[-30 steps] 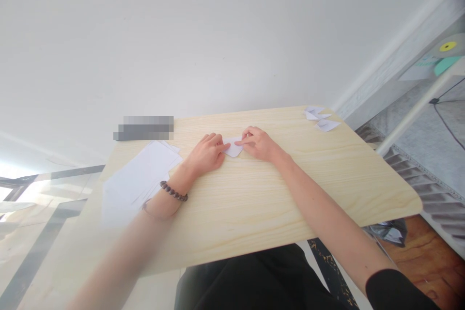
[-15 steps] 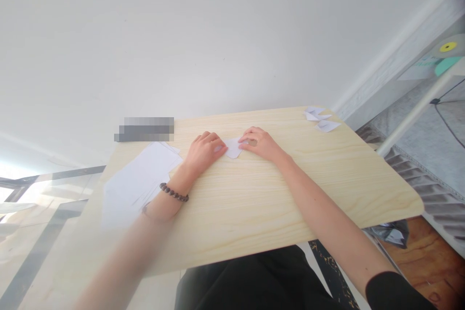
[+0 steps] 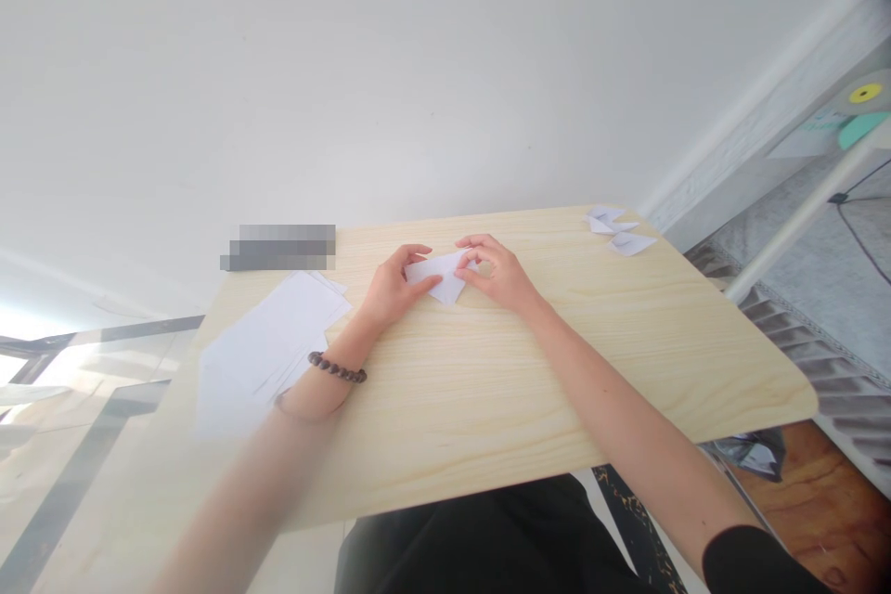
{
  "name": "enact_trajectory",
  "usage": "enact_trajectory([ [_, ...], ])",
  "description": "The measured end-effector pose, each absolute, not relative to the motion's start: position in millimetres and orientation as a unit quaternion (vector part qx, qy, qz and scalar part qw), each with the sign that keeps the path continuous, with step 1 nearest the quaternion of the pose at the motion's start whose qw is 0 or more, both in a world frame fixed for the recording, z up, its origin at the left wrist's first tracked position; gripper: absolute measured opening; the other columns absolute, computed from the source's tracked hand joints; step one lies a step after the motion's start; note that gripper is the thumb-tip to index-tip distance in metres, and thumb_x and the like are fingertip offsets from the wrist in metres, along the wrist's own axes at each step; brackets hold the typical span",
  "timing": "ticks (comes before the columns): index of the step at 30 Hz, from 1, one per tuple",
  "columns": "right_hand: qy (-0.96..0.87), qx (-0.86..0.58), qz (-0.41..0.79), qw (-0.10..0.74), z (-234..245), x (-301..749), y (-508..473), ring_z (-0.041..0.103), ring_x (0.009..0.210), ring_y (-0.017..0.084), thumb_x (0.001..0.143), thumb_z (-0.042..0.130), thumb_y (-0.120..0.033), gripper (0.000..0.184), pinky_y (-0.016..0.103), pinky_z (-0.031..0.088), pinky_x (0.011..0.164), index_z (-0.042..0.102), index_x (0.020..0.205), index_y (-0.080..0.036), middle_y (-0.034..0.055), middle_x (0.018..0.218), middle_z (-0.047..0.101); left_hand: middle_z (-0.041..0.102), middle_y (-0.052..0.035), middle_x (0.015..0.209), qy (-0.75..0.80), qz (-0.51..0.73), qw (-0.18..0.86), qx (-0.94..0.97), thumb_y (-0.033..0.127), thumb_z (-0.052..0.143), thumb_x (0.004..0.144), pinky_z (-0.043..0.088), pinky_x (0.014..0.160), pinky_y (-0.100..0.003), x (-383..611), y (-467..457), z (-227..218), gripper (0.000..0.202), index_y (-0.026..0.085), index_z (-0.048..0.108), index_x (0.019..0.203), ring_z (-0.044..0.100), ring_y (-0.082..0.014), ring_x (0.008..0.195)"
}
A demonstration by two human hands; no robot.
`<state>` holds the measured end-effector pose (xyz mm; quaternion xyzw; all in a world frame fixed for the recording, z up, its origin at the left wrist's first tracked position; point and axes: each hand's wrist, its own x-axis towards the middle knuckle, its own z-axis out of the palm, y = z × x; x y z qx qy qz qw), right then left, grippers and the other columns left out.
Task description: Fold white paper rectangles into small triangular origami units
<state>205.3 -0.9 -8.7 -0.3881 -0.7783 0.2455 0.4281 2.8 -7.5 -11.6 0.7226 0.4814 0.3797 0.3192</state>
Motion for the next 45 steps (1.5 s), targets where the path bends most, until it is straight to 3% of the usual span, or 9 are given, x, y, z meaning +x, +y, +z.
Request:
enact_trajectory([
  [3, -0.758, -0.388, 0.276, 0.445, -9, 199, -3, 0.054, 0.093, 0.016, 0.075, 0.057, -0.029, 0.011, 0.031, 0.044, 0.078, 0.057, 0.083, -0.021, 0.0044, 0.099, 0.059, 0.062, -0.0038, 0.090, 0.463, 0.419, 0.382, 0.681, 0.037, 0.063, 0.070, 0.047, 0.065, -0.026, 3, -8, -9, 0.050, 0.019, 0.044, 0.114, 0.059, -0.0145, 0.074],
  [7, -0.688, -0.399, 0.382, 0.470, -12, 198, -2, 0.058, 0.074, 0.013, 0.072, 0.061, -0.032, 0.047, 0.028, 0.046, 0.070, 0.040, 0.114, -0.023, 0.0005, 0.082, 0.060, 0.061, -0.0046, 0.094, 0.451, 0.460, 0.412, 0.645, 0.034, 0.068, 0.066, 0.048, 0.064, -0.027, 8, -10, -7, 0.068, 0.022, 0.033, 0.124, 0.060, -0.0142, 0.073],
  [9, -0.663, -0.397, 0.423, 0.473, -13, 198, -1, 0.059, 0.073, 0.014, 0.069, 0.063, -0.034, 0.057, 0.028, 0.047, 0.069, 0.036, 0.118, -0.023, 0.0002, 0.080, 0.059, 0.061, -0.0060, 0.096, 0.439, 0.465, 0.437, 0.633, 0.033, 0.067, 0.067, 0.049, 0.066, -0.028, 10, -10, -7, 0.072, 0.022, 0.028, 0.127, 0.061, -0.0157, 0.076],
  [13, -0.658, -0.402, 0.443, 0.457, -12, 198, -2, 0.059, 0.074, 0.014, 0.065, 0.066, -0.037, 0.041, 0.027, 0.048, 0.067, 0.051, 0.099, -0.020, 0.0014, 0.083, 0.060, 0.064, -0.0062, 0.091, 0.461, 0.439, 0.451, 0.625, 0.034, 0.067, 0.066, 0.049, 0.066, -0.029, 12, -13, -5, 0.065, 0.019, 0.037, 0.122, 0.062, -0.0169, 0.076],
  [17, -0.676, -0.423, 0.422, 0.431, -13, 196, -3, 0.058, 0.072, 0.014, 0.064, 0.066, -0.038, 0.030, 0.027, 0.047, 0.063, 0.057, 0.086, -0.020, 0.0015, 0.084, 0.061, 0.065, -0.0044, 0.084, 0.480, 0.427, 0.432, 0.633, 0.035, 0.068, 0.065, 0.047, 0.062, -0.025, 13, -17, -2, 0.057, 0.017, 0.044, 0.114, 0.061, -0.0153, 0.070],
  [30, -0.690, -0.434, 0.392, 0.428, -8, 192, -8, 0.059, 0.072, 0.015, 0.065, 0.063, -0.029, 0.024, 0.025, 0.047, 0.061, 0.060, 0.087, -0.019, 0.0021, 0.086, 0.064, 0.064, -0.0023, 0.082, 0.497, 0.420, 0.381, 0.658, 0.034, 0.066, 0.064, 0.043, 0.056, -0.023, 15, -19, -1, 0.041, 0.018, 0.054, 0.100, 0.056, -0.0124, 0.062],
  [38, -0.694, -0.450, 0.386, 0.409, -9, 197, -4, 0.058, 0.068, 0.015, 0.065, 0.064, -0.035, 0.029, 0.026, 0.046, 0.059, 0.062, 0.089, -0.019, 0.0015, 0.080, 0.064, 0.064, -0.0024, 0.083, 0.515, 0.413, 0.388, 0.643, 0.031, 0.064, 0.063, 0.043, 0.057, -0.023, 17, -19, 2, 0.040, 0.017, 0.056, 0.100, 0.056, -0.0127, 0.064],
  [45, -0.671, -0.433, 0.450, 0.401, -6, 208, 1, 0.058, 0.067, 0.015, 0.063, 0.067, -0.038, 0.034, 0.027, 0.046, 0.059, 0.062, 0.090, -0.018, 0.0011, 0.074, 0.063, 0.066, -0.0012, 0.075, 0.503, 0.401, 0.402, 0.652, 0.032, 0.060, 0.066, 0.038, 0.051, -0.021, 13, -16, 1, 0.035, 0.017, 0.056, 0.097, 0.055, -0.0118, 0.058],
])
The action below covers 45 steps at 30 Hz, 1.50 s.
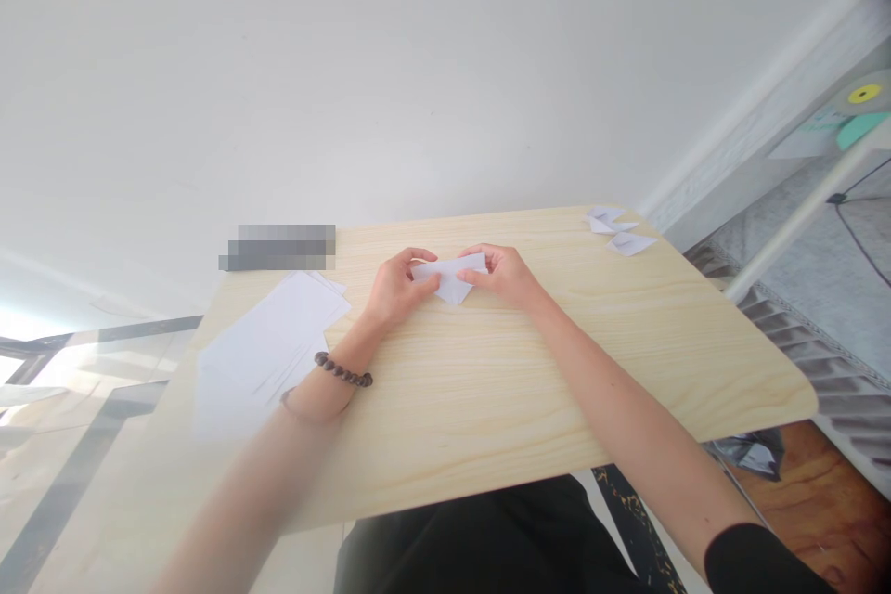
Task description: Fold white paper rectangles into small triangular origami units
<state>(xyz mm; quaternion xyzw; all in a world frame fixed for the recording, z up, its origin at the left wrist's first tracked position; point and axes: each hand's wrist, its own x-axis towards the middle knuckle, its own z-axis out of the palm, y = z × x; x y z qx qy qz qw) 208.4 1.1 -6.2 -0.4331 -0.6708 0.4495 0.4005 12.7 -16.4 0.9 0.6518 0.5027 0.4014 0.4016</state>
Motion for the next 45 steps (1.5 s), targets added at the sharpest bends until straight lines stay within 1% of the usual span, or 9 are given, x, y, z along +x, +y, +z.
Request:
enact_trajectory([
  [8, -0.641, -0.423, 0.485, 0.419, -6, 222, 6, 0.060, 0.071, 0.015, 0.059, 0.071, -0.037, 0.039, 0.027, 0.047, 0.063, 0.063, 0.090, -0.016, 0.0034, 0.081, 0.065, 0.067, -0.0016, 0.069, 0.498, 0.399, 0.410, 0.651, 0.037, 0.062, 0.068, 0.044, 0.061, -0.023, 7, -15, 0, 0.035, 0.016, 0.057, 0.095, 0.061, -0.0149, 0.068],
  [14, -0.620, -0.446, 0.466, 0.447, -6, 239, 10, 0.060, 0.078, 0.016, 0.061, 0.071, -0.037, 0.036, 0.027, 0.047, 0.068, 0.064, 0.090, -0.017, 0.0037, 0.087, 0.066, 0.070, -0.0079, 0.087, 0.497, 0.403, 0.444, 0.627, 0.034, 0.061, 0.071, 0.047, 0.075, -0.029, 0, -14, -1, 0.035, 0.015, 0.057, 0.100, 0.063, -0.0188, 0.084],
  [18, -0.611, -0.446, 0.487, 0.436, -7, 236, 9, 0.061, 0.078, 0.017, 0.060, 0.071, -0.036, 0.037, 0.028, 0.048, 0.069, 0.064, 0.091, -0.017, 0.0043, 0.086, 0.066, 0.069, -0.0083, 0.091, 0.481, 0.414, 0.455, 0.625, 0.033, 0.059, 0.072, 0.046, 0.079, -0.031, -4, -12, -3, 0.041, 0.015, 0.053, 0.108, 0.063, -0.0190, 0.086],
  [25, -0.622, -0.424, 0.501, 0.427, -9, 213, 2, 0.061, 0.074, 0.017, 0.062, 0.070, -0.035, 0.036, 0.027, 0.048, 0.065, 0.062, 0.092, -0.018, 0.0033, 0.084, 0.065, 0.066, -0.0034, 0.079, 0.451, 0.402, 0.449, 0.658, 0.036, 0.058, 0.074, 0.045, 0.069, -0.027, -1, -12, -6, 0.041, 0.015, 0.053, 0.109, 0.061, -0.0157, 0.075],
  [29, -0.634, -0.432, 0.474, 0.432, -11, 205, 0, 0.060, 0.072, 0.016, 0.062, 0.068, -0.037, 0.036, 0.027, 0.048, 0.063, 0.061, 0.092, -0.018, 0.0035, 0.084, 0.064, 0.065, -0.0058, 0.089, 0.454, 0.417, 0.454, 0.643, 0.039, 0.065, 0.067, 0.045, 0.069, -0.026, 7, -14, -6, 0.043, 0.015, 0.056, 0.102, 0.060, -0.0171, 0.079],
  [35, -0.664, -0.439, 0.424, 0.432, -9, 195, -5, 0.059, 0.080, 0.017, 0.063, 0.066, -0.035, 0.034, 0.029, 0.047, 0.068, 0.060, 0.092, -0.017, 0.0048, 0.094, 0.063, 0.062, -0.0028, 0.080, 0.490, 0.424, 0.389, 0.655, 0.043, 0.066, 0.065, 0.042, 0.059, -0.022, 13, -15, -2, 0.037, 0.015, 0.060, 0.089, 0.055, -0.0133, 0.068],
  [37, -0.671, -0.443, 0.406, 0.434, -9, 193, -6, 0.059, 0.082, 0.017, 0.063, 0.065, -0.034, 0.032, 0.029, 0.047, 0.071, 0.060, 0.091, -0.018, 0.0043, 0.093, 0.063, 0.061, -0.0022, 0.079, 0.488, 0.428, 0.386, 0.656, 0.041, 0.067, 0.064, 0.042, 0.058, -0.021, 13, -15, -1, 0.039, 0.016, 0.060, 0.092, 0.054, -0.0123, 0.066],
  [41, -0.680, -0.439, 0.393, 0.437, -10, 192, -6, 0.058, 0.085, 0.017, 0.065, 0.064, -0.034, 0.030, 0.029, 0.046, 0.073, 0.061, 0.091, -0.018, 0.0036, 0.097, 0.062, 0.057, 0.0010, 0.067, 0.473, 0.431, 0.429, 0.637, 0.038, 0.069, 0.064, 0.038, 0.049, -0.020, 11, -16, 1, 0.062, 0.018, 0.047, 0.119, 0.050, -0.0106, 0.055],
  [45, -0.683, -0.437, 0.400, 0.428, -10, 192, -8, 0.058, 0.081, 0.016, 0.066, 0.063, -0.035, 0.031, 0.027, 0.046, 0.068, 0.062, 0.091, -0.018, 0.0031, 0.095, 0.063, 0.053, 0.0025, 0.061, 0.474, 0.419, 0.442, 0.636, 0.037, 0.069, 0.064, 0.035, 0.045, -0.018, 10, -15, 2, 0.062, 0.018, 0.048, 0.119, 0.046, -0.0087, 0.050],
])
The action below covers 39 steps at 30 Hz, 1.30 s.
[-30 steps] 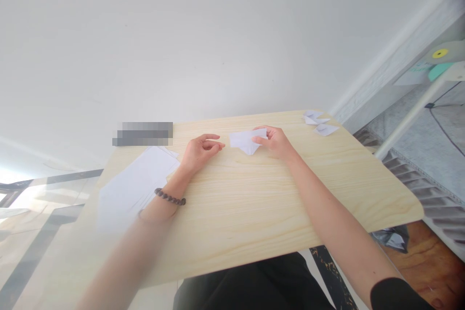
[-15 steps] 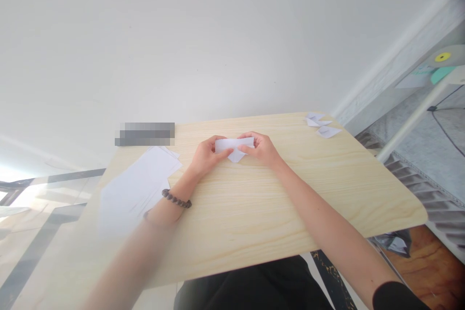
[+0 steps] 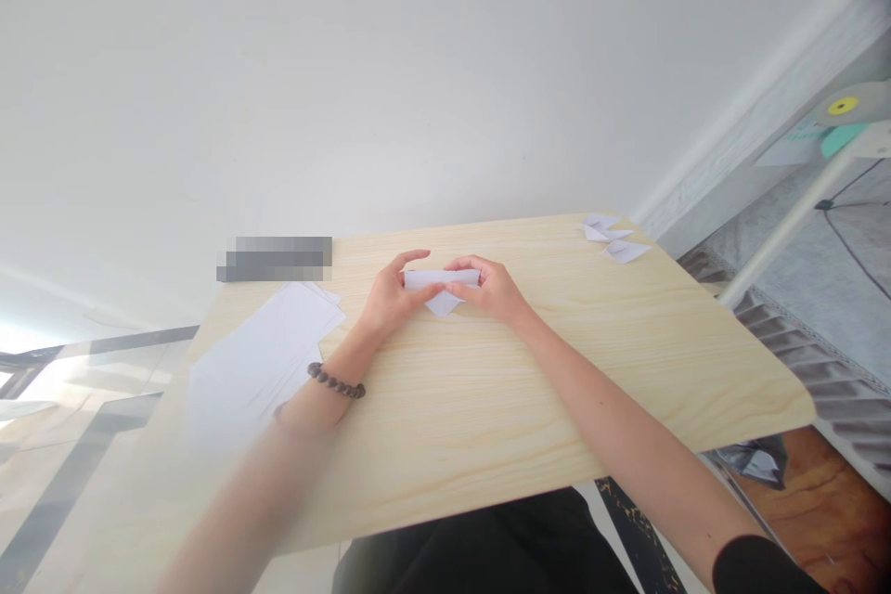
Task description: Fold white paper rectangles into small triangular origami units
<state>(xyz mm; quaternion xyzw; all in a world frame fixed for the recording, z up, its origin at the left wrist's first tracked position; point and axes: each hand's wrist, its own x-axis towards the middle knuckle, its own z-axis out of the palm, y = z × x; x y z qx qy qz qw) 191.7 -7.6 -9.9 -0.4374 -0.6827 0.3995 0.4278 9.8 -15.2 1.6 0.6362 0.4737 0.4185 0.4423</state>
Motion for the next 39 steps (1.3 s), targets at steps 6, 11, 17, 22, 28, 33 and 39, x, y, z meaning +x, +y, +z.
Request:
enact_trajectory([
  [6, -0.692, -0.437, 0.418, 0.395, -7, 196, -7, 0.056, 0.069, 0.013, 0.068, 0.061, -0.036, 0.033, 0.024, 0.044, 0.058, 0.061, 0.095, -0.017, 0.0028, 0.086, 0.063, 0.055, 0.0008, 0.066, 0.496, 0.409, 0.420, 0.641, 0.038, 0.068, 0.065, 0.038, 0.049, -0.019, 9, -13, -1, 0.054, 0.018, 0.053, 0.112, 0.048, -0.0097, 0.055],
  [11, -0.694, -0.439, 0.439, 0.365, -10, 202, -3, 0.052, 0.061, 0.010, 0.067, 0.062, -0.038, 0.035, 0.022, 0.041, 0.054, 0.060, 0.096, -0.017, 0.0011, 0.079, 0.061, 0.057, -0.0002, 0.069, 0.502, 0.415, 0.430, 0.626, 0.037, 0.068, 0.063, 0.041, 0.051, -0.021, 10, -14, -1, 0.054, 0.017, 0.054, 0.111, 0.050, -0.0107, 0.057],
  [17, -0.661, -0.419, 0.505, 0.363, -8, 205, -1, 0.056, 0.067, 0.012, 0.066, 0.064, -0.033, 0.035, 0.024, 0.044, 0.059, 0.058, 0.096, -0.016, 0.0017, 0.077, 0.062, 0.059, -0.0016, 0.072, 0.501, 0.419, 0.450, 0.609, 0.037, 0.069, 0.062, 0.042, 0.054, -0.023, 11, -14, -1, 0.054, 0.016, 0.055, 0.109, 0.052, -0.0121, 0.059],
  [22, -0.639, -0.397, 0.549, 0.365, -5, 210, 0, 0.061, 0.073, 0.014, 0.068, 0.063, -0.027, 0.032, 0.027, 0.047, 0.068, 0.057, 0.097, -0.016, 0.0034, 0.081, 0.066, 0.059, -0.0023, 0.074, 0.502, 0.428, 0.463, 0.592, 0.036, 0.070, 0.061, 0.043, 0.056, -0.023, 10, -12, -3, 0.054, 0.015, 0.055, 0.109, 0.053, -0.0125, 0.062],
  [28, -0.631, -0.379, 0.576, 0.356, -6, 217, 2, 0.062, 0.076, 0.014, 0.069, 0.063, -0.025, 0.036, 0.030, 0.047, 0.074, 0.056, 0.103, -0.017, 0.0039, 0.087, 0.069, 0.060, -0.0030, 0.078, 0.494, 0.440, 0.484, 0.573, 0.034, 0.071, 0.061, 0.045, 0.060, -0.024, 11, -12, -2, 0.055, 0.015, 0.054, 0.110, 0.055, -0.0130, 0.067],
  [33, -0.634, -0.378, 0.580, 0.344, -4, 221, 2, 0.063, 0.079, 0.015, 0.070, 0.062, -0.024, 0.042, 0.033, 0.046, 0.079, 0.055, 0.111, -0.018, 0.0040, 0.089, 0.069, 0.061, -0.0043, 0.081, 0.491, 0.439, 0.506, 0.558, 0.033, 0.071, 0.061, 0.046, 0.064, -0.026, 10, -11, -2, 0.059, 0.014, 0.052, 0.112, 0.057, -0.0146, 0.071],
  [39, -0.629, -0.369, 0.595, 0.337, -4, 226, 4, 0.063, 0.083, 0.014, 0.068, 0.061, -0.019, 0.049, 0.034, 0.044, 0.086, 0.055, 0.117, -0.021, 0.0035, 0.096, 0.069, 0.062, -0.0062, 0.089, 0.476, 0.446, 0.518, 0.554, 0.033, 0.071, 0.061, 0.046, 0.069, -0.028, 8, -9, -5, 0.059, 0.014, 0.052, 0.113, 0.058, -0.0156, 0.077],
])
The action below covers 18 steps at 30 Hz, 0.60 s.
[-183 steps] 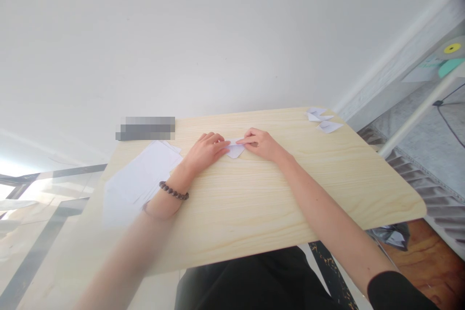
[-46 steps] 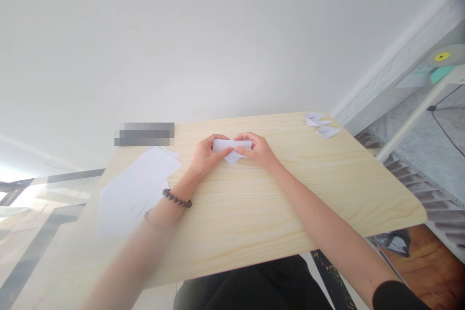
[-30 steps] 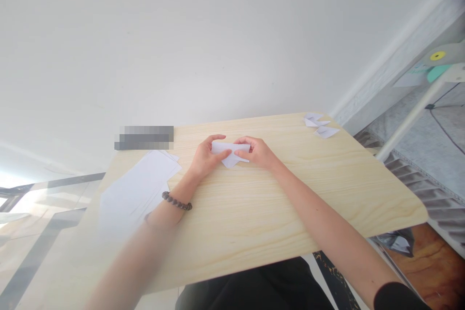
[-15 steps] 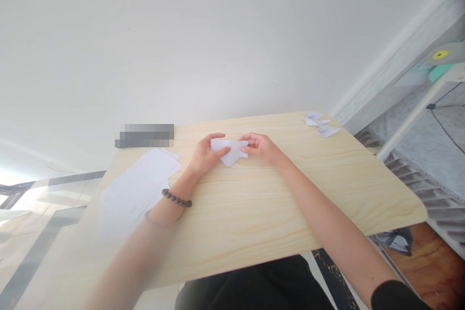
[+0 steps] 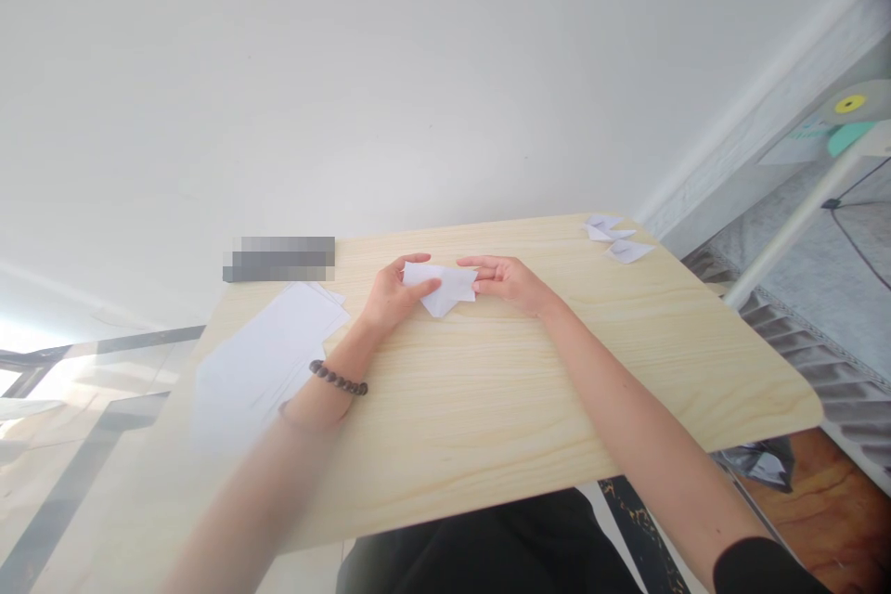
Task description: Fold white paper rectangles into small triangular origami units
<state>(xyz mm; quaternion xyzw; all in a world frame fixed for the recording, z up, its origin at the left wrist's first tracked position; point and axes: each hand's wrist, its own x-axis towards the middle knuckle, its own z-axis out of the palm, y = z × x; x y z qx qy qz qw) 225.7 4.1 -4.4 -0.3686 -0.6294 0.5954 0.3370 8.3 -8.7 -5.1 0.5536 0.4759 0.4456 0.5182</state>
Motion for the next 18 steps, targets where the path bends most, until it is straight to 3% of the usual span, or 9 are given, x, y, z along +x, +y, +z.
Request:
enact_trajectory([
  [5, -0.602, -0.337, 0.623, 0.369, -8, 227, 7, 0.062, 0.086, 0.018, 0.065, 0.059, -0.017, 0.049, 0.039, 0.045, 0.085, 0.056, 0.115, -0.019, 0.0065, 0.103, 0.066, 0.062, -0.0076, 0.094, 0.477, 0.464, 0.502, 0.553, 0.035, 0.070, 0.062, 0.046, 0.072, -0.029, 1, -4, -11, 0.057, 0.014, 0.054, 0.112, 0.058, -0.0172, 0.082],
  [10, -0.609, -0.320, 0.622, 0.373, -4, 223, 5, 0.059, 0.091, 0.018, 0.071, 0.056, -0.025, 0.032, 0.036, 0.045, 0.083, 0.062, 0.102, -0.019, 0.0054, 0.100, 0.066, 0.063, -0.0061, 0.088, 0.482, 0.455, 0.494, 0.563, 0.037, 0.070, 0.063, 0.046, 0.068, -0.028, 0, -4, -13, 0.054, 0.016, 0.055, 0.110, 0.058, -0.0164, 0.077],
  [13, -0.644, -0.357, 0.574, 0.359, -2, 217, 1, 0.059, 0.083, 0.016, 0.074, 0.057, -0.033, 0.026, 0.031, 0.047, 0.078, 0.065, 0.092, -0.017, 0.0037, 0.091, 0.066, 0.063, -0.0055, 0.086, 0.494, 0.447, 0.477, 0.574, 0.039, 0.070, 0.062, 0.045, 0.065, -0.027, 3, -5, -11, 0.054, 0.016, 0.056, 0.108, 0.058, -0.0158, 0.074],
  [18, -0.662, -0.427, 0.505, 0.352, -3, 211, -2, 0.056, 0.066, 0.013, 0.071, 0.059, -0.043, 0.030, 0.026, 0.048, 0.062, 0.064, 0.076, -0.015, 0.0023, 0.071, 0.062, 0.064, -0.0049, 0.087, 0.503, 0.421, 0.450, 0.606, 0.042, 0.069, 0.061, 0.044, 0.063, -0.026, 5, -8, -7, 0.049, 0.016, 0.059, 0.102, 0.057, -0.0160, 0.073],
])
